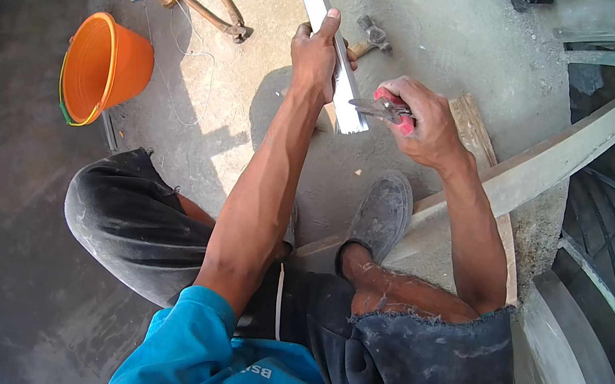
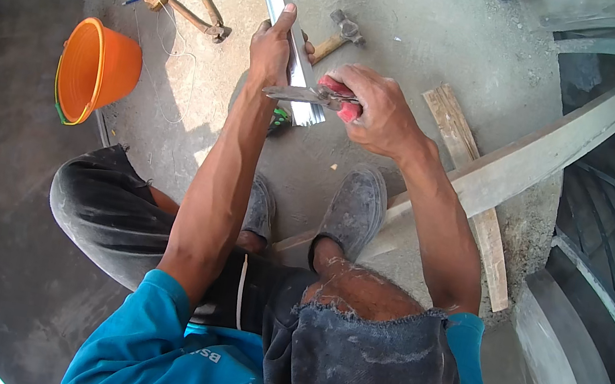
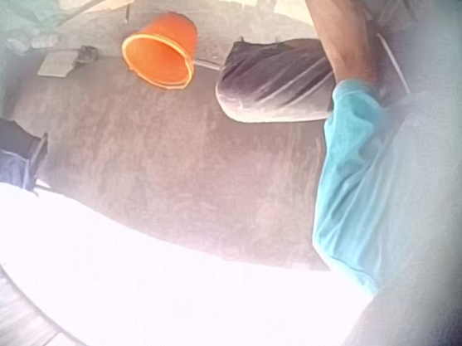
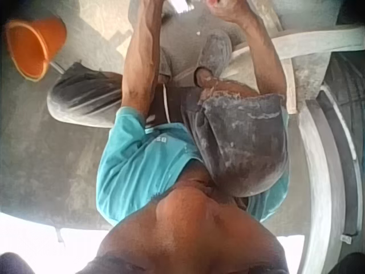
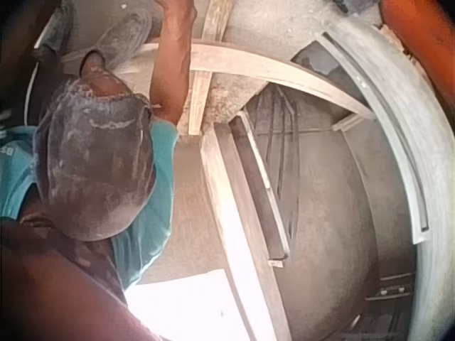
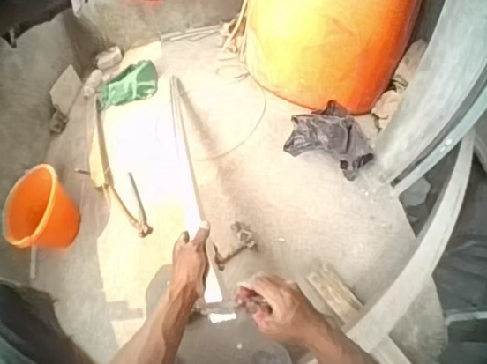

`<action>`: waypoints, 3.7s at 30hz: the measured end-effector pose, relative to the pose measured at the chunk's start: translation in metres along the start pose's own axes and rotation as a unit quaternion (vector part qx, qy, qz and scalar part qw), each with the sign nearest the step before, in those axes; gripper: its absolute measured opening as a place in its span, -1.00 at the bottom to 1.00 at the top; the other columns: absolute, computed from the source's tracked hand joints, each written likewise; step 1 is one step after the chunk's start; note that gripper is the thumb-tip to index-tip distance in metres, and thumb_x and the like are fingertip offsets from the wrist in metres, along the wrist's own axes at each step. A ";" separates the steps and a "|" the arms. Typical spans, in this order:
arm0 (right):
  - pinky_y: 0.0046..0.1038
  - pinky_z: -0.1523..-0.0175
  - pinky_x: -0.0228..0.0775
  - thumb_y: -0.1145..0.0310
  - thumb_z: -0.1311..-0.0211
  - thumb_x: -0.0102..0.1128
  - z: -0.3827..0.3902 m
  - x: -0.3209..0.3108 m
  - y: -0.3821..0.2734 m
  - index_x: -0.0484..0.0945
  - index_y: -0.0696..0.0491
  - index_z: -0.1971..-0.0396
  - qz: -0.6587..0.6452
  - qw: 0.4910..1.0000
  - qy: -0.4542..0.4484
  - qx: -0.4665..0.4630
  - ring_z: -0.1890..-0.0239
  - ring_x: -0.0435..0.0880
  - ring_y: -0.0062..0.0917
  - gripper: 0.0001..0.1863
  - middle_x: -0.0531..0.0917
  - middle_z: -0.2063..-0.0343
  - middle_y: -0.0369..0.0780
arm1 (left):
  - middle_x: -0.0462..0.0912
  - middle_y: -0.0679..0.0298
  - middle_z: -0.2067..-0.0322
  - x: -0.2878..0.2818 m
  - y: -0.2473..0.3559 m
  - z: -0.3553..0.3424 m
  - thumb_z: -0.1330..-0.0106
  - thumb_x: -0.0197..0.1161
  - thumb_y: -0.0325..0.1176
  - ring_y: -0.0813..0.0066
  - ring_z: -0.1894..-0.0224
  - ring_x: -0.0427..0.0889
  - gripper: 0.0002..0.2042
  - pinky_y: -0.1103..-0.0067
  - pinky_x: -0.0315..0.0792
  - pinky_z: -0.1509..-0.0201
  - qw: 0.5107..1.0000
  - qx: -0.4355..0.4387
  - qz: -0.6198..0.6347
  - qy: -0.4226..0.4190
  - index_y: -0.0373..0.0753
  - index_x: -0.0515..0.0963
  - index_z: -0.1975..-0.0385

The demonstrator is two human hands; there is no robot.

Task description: Using snips to cut and shape a metal stud or profile.

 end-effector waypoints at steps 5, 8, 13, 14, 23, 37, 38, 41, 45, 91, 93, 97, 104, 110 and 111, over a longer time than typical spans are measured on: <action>-0.35 0.08 0.42 0.40 -0.12 0.32 -0.002 -0.013 -0.010 0.49 0.18 0.16 -0.040 0.998 0.030 0.049 0.23 0.59 -0.41 -0.68 0.60 0.31 -0.14 | 0.42 0.20 0.63 -0.002 0.014 0.005 -0.37 0.17 -0.13 0.48 0.73 0.49 -0.58 0.61 0.42 0.77 1.000 0.000 -0.020 0.001 -0.42 0.27 0.16; -0.41 0.03 0.37 0.29 -0.21 0.26 0.033 -0.034 -0.003 0.49 0.17 0.15 -0.105 0.980 0.100 0.134 0.23 0.53 -0.54 -0.69 0.60 0.30 -0.21 | 0.42 0.20 0.63 0.012 0.041 0.012 -0.40 0.12 -0.10 0.48 0.71 0.50 -0.59 0.59 0.45 0.73 0.999 -0.023 -0.004 -0.027 -0.41 0.27 0.18; -0.49 0.16 0.33 0.17 -0.30 0.17 0.065 0.025 -0.006 0.42 0.14 0.15 -0.316 0.918 0.142 0.193 0.35 0.44 -0.60 -0.65 0.52 0.42 -0.26 | 0.39 0.18 0.39 0.051 0.092 0.039 -0.46 0.00 -0.05 0.46 0.52 0.46 -0.61 0.55 0.50 0.53 0.990 -0.085 0.077 -0.085 -0.30 0.20 0.09; -0.49 0.18 0.33 0.15 -0.31 0.16 0.054 0.032 -0.015 0.42 0.14 0.15 -0.320 0.921 0.117 0.188 0.36 0.43 -0.60 -0.65 0.50 0.44 -0.26 | 0.39 0.19 0.39 0.053 0.102 0.041 -0.46 -0.01 -0.04 0.46 0.52 0.45 -0.61 0.53 0.51 0.51 0.987 -0.084 0.091 -0.099 -0.29 0.19 0.10; -0.50 0.33 0.31 0.10 -0.33 0.14 -0.029 -0.009 -0.077 0.38 0.14 0.21 -0.319 0.937 0.141 0.025 0.47 0.42 -0.62 -0.63 0.47 0.53 -0.28 | 0.37 0.22 0.56 0.061 0.157 0.043 -0.45 -0.08 0.09 0.45 0.58 0.41 -0.51 0.55 0.49 0.48 0.967 -0.136 0.140 -0.162 -0.34 0.30 0.35; -0.40 0.23 0.36 0.03 -0.30 0.17 -0.046 -0.005 -0.089 0.35 0.15 0.18 -0.295 0.949 0.103 0.030 0.41 0.47 -0.49 -0.54 0.50 0.48 -0.19 | 0.37 0.24 0.58 0.048 0.168 0.033 -0.47 -0.12 0.09 0.50 0.60 0.42 -0.50 0.58 0.52 0.53 0.961 -0.131 0.156 -0.189 -0.33 0.31 0.38; -0.40 0.23 0.36 0.03 -0.30 0.17 -0.046 -0.003 -0.089 0.35 0.15 0.18 -0.297 0.949 0.102 0.031 0.41 0.47 -0.49 -0.54 0.50 0.48 -0.19 | 0.37 0.24 0.58 0.047 0.168 0.032 -0.47 -0.12 0.09 0.50 0.60 0.42 -0.50 0.58 0.52 0.53 0.961 -0.132 0.156 -0.187 -0.33 0.31 0.38; -0.40 0.23 0.35 0.03 -0.30 0.17 -0.046 -0.003 -0.087 0.34 0.15 0.19 -0.279 0.953 0.116 0.021 0.41 0.47 -0.49 -0.55 0.50 0.47 -0.20 | 0.37 0.24 0.58 0.047 0.167 0.032 -0.47 -0.12 0.09 0.51 0.60 0.44 -0.50 0.58 0.53 0.52 0.960 -0.131 0.157 -0.190 -0.33 0.31 0.38; -0.40 0.27 0.32 0.00 -0.30 0.16 -0.045 0.004 -0.084 0.32 0.14 0.23 -0.298 0.950 0.087 0.020 0.44 0.44 -0.51 -0.54 0.47 0.50 -0.22 | 0.38 0.24 0.58 0.043 0.166 0.032 -0.47 -0.13 0.09 0.49 0.59 0.44 -0.50 0.58 0.52 0.52 0.961 -0.132 0.160 -0.183 -0.33 0.31 0.39; -0.20 0.04 0.44 0.08 -0.12 0.34 -0.059 -0.066 -0.078 0.41 0.22 0.07 0.054 0.996 -0.077 -0.003 0.15 0.60 -0.10 -0.43 0.58 0.20 0.03 | 0.35 0.21 0.43 0.012 0.170 0.035 -0.44 0.08 -0.17 0.53 0.52 0.46 -0.67 0.59 0.53 0.55 0.988 -0.080 0.063 -0.116 -0.38 0.27 0.24; -0.18 0.05 0.42 0.06 -0.13 0.32 -0.062 -0.071 -0.083 0.41 0.18 0.11 0.060 0.995 -0.077 -0.014 0.15 0.59 -0.09 -0.47 0.59 0.23 0.00 | 0.36 0.21 0.43 0.010 0.168 0.035 -0.44 0.07 -0.17 0.54 0.54 0.46 -0.66 0.61 0.53 0.59 0.989 -0.077 0.051 -0.112 -0.38 0.26 0.23; -0.17 0.07 0.42 0.03 -0.12 0.34 -0.063 -0.078 -0.085 0.41 0.17 0.13 0.082 0.990 -0.117 0.005 0.17 0.60 -0.09 -0.46 0.60 0.25 -0.01 | 0.36 0.23 0.42 0.013 0.167 0.039 -0.44 0.07 -0.16 0.56 0.55 0.46 -0.67 0.62 0.54 0.59 0.990 -0.081 0.053 -0.102 -0.36 0.24 0.21; -0.21 0.23 0.40 -0.01 -0.05 0.39 -0.064 -0.082 -0.085 0.41 0.17 0.22 0.094 0.980 -0.172 0.025 0.40 0.55 -0.14 -0.43 0.54 0.47 -0.04 | 0.33 0.26 0.43 0.014 0.166 0.039 -0.46 0.04 -0.18 0.58 0.55 0.45 -0.72 0.64 0.53 0.63 0.988 -0.090 0.048 -0.116 -0.29 0.21 0.22; -0.19 0.26 0.39 0.00 -0.08 0.38 -0.066 -0.083 -0.085 0.41 0.15 0.32 0.095 0.978 -0.182 0.022 0.44 0.59 -0.14 -0.49 0.58 0.54 -0.06 | 0.30 0.27 0.44 0.016 0.167 0.041 -0.46 0.04 -0.20 0.59 0.56 0.45 -0.73 0.65 0.53 0.65 0.988 -0.084 0.048 -0.119 -0.26 0.19 0.22; -0.19 0.26 0.39 0.00 -0.08 0.38 -0.065 -0.082 -0.084 0.41 0.15 0.32 0.095 0.978 -0.182 0.022 0.44 0.59 -0.14 -0.49 0.58 0.54 -0.06 | 0.30 0.27 0.44 0.016 0.166 0.042 -0.46 0.04 -0.21 0.59 0.56 0.45 -0.74 0.65 0.53 0.65 0.988 -0.083 0.050 -0.117 -0.26 0.18 0.22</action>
Point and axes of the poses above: each hand's wrist, its own z-axis away from the middle knuckle, its own x-axis out of the palm, y = z × x, the point moved 6 cm from there along -z, towards the middle knuckle
